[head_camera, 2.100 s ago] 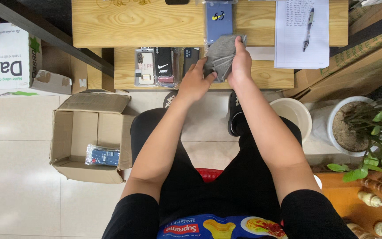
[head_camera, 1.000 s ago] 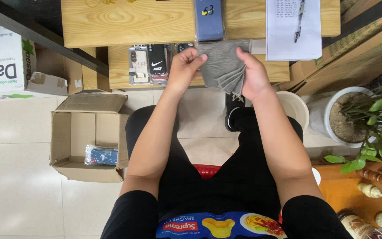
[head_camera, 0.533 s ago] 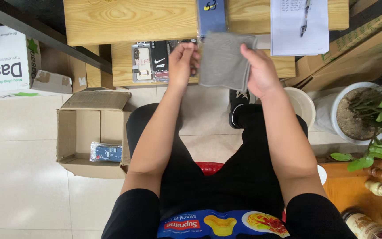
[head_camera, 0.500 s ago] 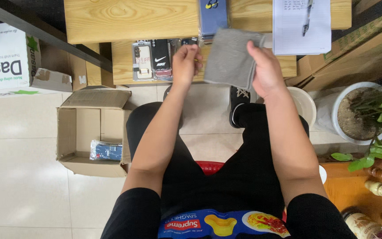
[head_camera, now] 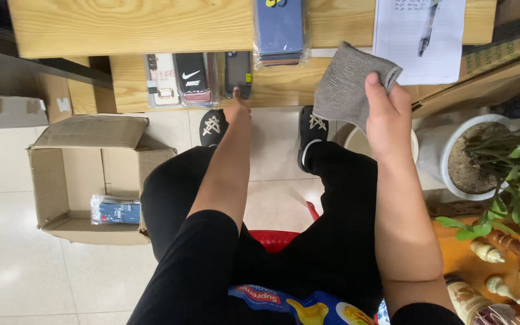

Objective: The person wipes several phone cases with a gray cloth. The person picks up each case, wipes it thoroughly, and places it back on the table.

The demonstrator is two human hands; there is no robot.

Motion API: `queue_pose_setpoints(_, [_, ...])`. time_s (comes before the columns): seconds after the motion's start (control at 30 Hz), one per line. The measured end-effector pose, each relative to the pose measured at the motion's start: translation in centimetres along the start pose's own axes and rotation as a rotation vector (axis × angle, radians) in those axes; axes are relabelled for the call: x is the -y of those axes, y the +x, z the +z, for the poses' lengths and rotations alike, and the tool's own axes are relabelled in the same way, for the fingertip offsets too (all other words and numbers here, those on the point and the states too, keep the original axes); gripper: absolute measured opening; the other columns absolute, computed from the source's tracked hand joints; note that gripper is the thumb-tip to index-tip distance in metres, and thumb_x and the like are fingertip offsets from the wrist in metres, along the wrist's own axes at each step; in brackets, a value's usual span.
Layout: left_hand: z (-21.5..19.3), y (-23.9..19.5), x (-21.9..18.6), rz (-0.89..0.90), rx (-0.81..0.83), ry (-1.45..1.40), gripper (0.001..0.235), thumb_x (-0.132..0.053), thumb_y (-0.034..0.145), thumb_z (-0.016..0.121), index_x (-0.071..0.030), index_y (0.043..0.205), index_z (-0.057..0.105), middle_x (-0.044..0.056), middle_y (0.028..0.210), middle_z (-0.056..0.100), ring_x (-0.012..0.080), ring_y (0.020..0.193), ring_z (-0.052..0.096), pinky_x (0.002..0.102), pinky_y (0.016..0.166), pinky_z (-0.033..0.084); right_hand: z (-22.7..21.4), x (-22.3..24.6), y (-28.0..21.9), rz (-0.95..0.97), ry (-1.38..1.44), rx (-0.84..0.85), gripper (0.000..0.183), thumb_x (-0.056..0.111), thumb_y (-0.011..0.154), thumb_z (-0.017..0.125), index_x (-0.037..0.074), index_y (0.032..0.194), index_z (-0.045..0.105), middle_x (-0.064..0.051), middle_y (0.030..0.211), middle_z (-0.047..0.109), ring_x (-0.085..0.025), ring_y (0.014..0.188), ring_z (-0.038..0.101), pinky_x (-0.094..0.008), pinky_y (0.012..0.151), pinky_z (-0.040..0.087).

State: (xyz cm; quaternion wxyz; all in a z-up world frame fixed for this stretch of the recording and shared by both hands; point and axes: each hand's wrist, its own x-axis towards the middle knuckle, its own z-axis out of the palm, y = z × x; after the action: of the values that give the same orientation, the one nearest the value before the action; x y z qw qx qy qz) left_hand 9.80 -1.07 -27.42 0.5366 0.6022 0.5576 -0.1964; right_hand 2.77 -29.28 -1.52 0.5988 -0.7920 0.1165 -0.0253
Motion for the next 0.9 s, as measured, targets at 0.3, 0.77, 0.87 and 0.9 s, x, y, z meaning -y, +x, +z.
queue_pose_setpoints(0.3, [0.8, 1.7, 0.9, 0.05, -0.017, -0.1, 0.055, -0.056, 0.104, 0.061, -0.003, 0.097, 0.076, 0.014, 0.08, 0.079, 0.0194, 0.075, 0.078, 0.035, 0.073, 0.068, 2.7, 4.5, 0.0, -0.025, -0.072, -0.017, 0.03, 0.031, 0.119, 0.059, 0.005, 0.121, 0.074, -0.003, 0.111, 0.066, -0.014, 0.114, 0.054, -0.043, 0.111, 0.048])
queue_pose_setpoints(0.77, [1.4, -7.9, 5.3, 0.141, 0.504, -0.721, 0.035, 0.015, 0.076, 0.071, -0.009, 0.099, 0.06, 0.021, 0.104, 0.074, 0.0366, 0.084, 0.075, 0.05, 0.075, 0.068, 3.8, 3.6, 2.3, 0.215, 0.03, -0.096, 0.036, 0.052, 0.105, 0.053, 0.018, 0.098, 0.063, 0.007, 0.095, 0.061, -0.01, 0.095, 0.056, -0.029, 0.086, 0.043])
queue_pose_setpoints(0.87, [1.4, -13.7, 6.5, 0.114, 0.719, -0.515, 0.042, 0.019, 0.079, 0.068, -0.002, 0.112, 0.053, 0.029, 0.122, 0.068, 0.0438, 0.1, 0.074, 0.048, 0.083, 0.07, 4.0, 4.2, 2.7, 0.205, 0.071, -0.214, 0.037, 0.054, 0.102, 0.053, 0.018, 0.095, 0.06, 0.007, 0.09, 0.054, -0.011, 0.09, 0.051, -0.03, 0.083, 0.042])
queue_pose_setpoints(0.9, [1.5, -15.6, 7.0, 0.074, 0.77, -0.419, 0.061, 0.02, 0.078, 0.068, -0.008, 0.122, 0.037, 0.03, 0.126, 0.06, 0.0465, 0.1, 0.072, 0.047, 0.078, 0.07, 4.0, 4.2, 2.8, 0.179, 0.097, -0.29, 0.038, 0.053, 0.103, 0.056, 0.019, 0.086, 0.052, 0.008, 0.08, 0.042, -0.01, 0.081, 0.043, -0.03, 0.079, 0.039])
